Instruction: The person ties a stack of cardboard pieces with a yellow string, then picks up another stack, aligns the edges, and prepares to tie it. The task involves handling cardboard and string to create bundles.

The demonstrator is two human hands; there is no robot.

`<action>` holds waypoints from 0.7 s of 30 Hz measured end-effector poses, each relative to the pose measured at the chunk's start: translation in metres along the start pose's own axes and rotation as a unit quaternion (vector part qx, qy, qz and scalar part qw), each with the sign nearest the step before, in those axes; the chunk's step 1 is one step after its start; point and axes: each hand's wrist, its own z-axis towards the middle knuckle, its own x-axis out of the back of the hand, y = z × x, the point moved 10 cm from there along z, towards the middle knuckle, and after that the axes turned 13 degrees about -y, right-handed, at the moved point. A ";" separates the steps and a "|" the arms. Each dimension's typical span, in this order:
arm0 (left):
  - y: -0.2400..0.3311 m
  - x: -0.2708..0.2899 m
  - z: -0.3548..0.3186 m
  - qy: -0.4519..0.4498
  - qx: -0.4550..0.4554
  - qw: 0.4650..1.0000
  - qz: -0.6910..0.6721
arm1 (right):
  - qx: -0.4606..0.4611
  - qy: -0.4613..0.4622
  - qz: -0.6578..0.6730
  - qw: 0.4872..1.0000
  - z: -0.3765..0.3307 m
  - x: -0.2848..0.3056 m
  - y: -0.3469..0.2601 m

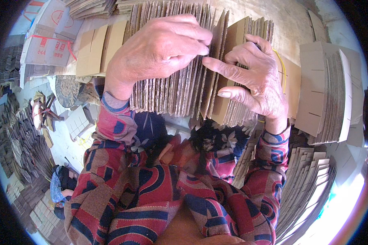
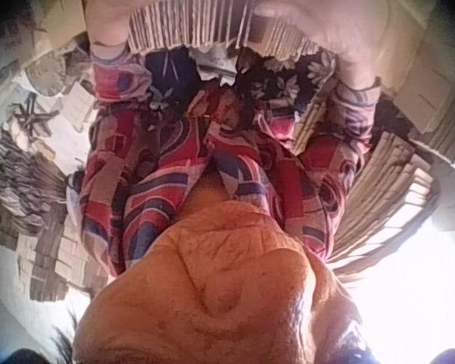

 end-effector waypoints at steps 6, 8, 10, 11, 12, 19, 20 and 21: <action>0.000 0.001 -0.001 0.010 -0.004 1.000 -0.007 | 0.010 0.020 0.026 0.999 -0.002 0.004 0.002; 0.000 0.001 -0.002 0.018 -0.005 1.000 -0.008 | 0.020 0.050 0.037 0.998 -0.006 0.005 0.004; -0.002 0.003 -0.004 0.027 -0.003 0.999 -0.018 | 0.025 0.071 0.056 0.996 -0.009 0.008 0.006; -0.003 0.004 -0.005 0.032 -0.001 0.999 -0.023 | 0.026 0.078 0.071 0.994 -0.011 0.011 0.006; -0.003 0.004 -0.005 0.031 -0.002 0.999 -0.023 | 0.027 0.085 0.085 0.992 -0.012 0.013 0.007; -0.006 0.005 -0.007 0.025 0.002 0.999 -0.032 | 0.025 0.116 0.086 0.989 -0.013 0.017 0.007; -0.006 0.006 -0.007 0.028 0.005 0.999 -0.035 | 0.029 0.113 0.084 0.990 -0.012 0.016 0.006; -0.005 0.006 -0.007 0.031 0.002 0.999 -0.027 | 0.030 0.110 0.082 0.990 -0.012 0.016 0.006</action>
